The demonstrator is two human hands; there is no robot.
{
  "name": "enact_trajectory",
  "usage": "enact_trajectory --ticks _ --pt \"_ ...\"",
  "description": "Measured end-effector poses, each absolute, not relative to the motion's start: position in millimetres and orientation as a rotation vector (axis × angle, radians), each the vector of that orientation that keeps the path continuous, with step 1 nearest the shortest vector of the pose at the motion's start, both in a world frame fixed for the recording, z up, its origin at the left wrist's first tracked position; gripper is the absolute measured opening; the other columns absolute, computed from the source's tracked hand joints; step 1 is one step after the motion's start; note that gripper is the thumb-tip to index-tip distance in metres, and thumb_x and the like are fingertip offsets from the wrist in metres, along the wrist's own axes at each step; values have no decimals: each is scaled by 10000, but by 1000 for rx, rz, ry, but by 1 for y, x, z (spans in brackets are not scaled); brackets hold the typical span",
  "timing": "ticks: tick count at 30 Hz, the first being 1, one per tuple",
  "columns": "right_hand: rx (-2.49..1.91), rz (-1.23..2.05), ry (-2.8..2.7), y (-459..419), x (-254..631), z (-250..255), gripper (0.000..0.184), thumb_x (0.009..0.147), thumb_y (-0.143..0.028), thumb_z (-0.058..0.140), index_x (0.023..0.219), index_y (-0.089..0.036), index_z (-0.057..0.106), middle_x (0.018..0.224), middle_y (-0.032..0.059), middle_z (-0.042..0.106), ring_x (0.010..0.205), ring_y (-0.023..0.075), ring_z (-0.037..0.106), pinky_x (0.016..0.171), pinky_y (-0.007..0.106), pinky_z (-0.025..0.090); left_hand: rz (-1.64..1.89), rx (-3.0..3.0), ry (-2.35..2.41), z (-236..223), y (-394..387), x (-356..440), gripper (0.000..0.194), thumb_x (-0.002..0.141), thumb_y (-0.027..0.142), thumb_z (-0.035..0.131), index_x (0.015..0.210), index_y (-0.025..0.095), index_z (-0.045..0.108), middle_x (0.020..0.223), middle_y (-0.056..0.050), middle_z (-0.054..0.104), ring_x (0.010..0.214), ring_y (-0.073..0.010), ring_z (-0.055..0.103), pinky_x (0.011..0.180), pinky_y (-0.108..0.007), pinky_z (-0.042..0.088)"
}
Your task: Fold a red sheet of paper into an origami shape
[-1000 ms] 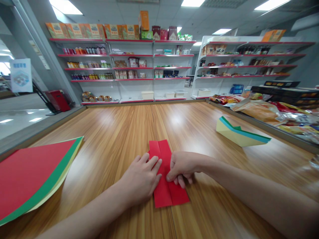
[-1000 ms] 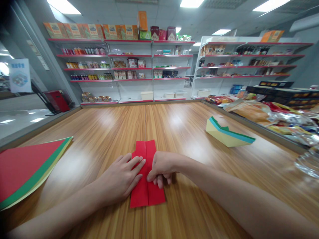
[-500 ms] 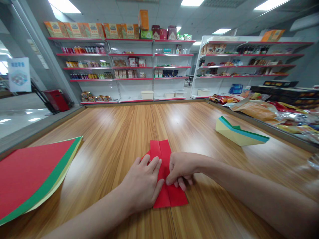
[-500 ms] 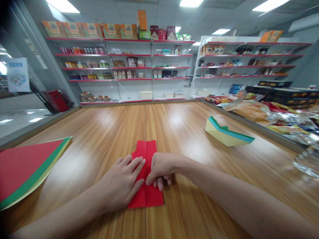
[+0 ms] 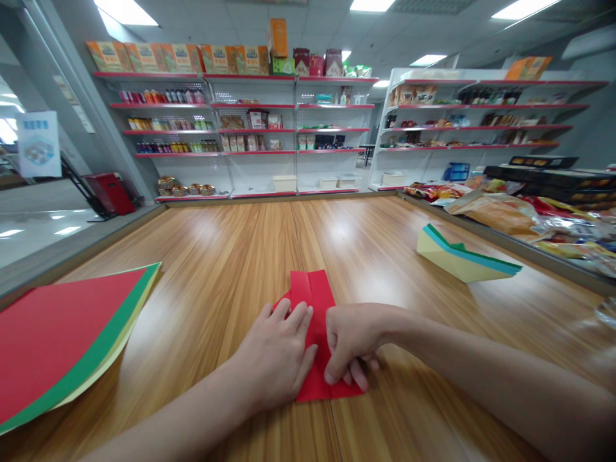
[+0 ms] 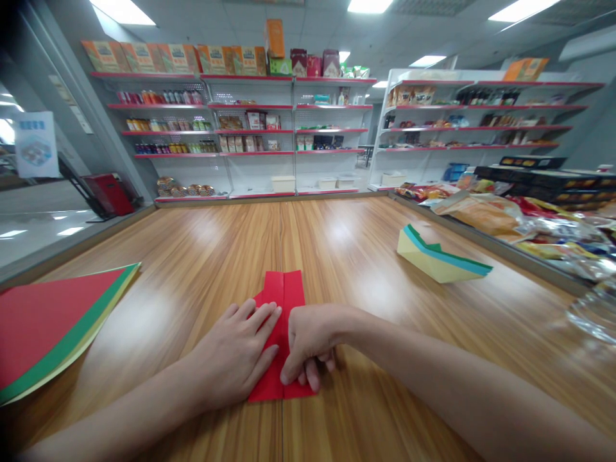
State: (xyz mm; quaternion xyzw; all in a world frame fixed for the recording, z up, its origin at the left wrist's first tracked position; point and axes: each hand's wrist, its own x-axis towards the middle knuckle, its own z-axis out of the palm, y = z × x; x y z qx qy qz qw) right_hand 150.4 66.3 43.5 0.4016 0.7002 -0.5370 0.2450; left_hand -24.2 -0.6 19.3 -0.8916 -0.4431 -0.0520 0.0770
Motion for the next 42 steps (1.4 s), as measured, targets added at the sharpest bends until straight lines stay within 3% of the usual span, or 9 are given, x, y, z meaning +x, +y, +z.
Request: enact_trajectory --ticks 27,42 --pt "1013 -1366 1978 55 147 49 283 667 -404 658 595 -131 633 542 0 594 457 84 505 353 145 377 -120 -2747 -1351 23 -2 -26 517 929 372 300 1317 66 455 1237 -170 510 1085 -332 425 923 -498 363" --pt "1068 -1430 1945 61 148 46 244 640 -361 668 633 -118 651 552 5 604 422 85 492 357 166 397 -125 -2869 -1303 34 -5 -30 703 810 543 454 1315 55 426 1259 -188 479 1086 -339 416 956 -507 330"
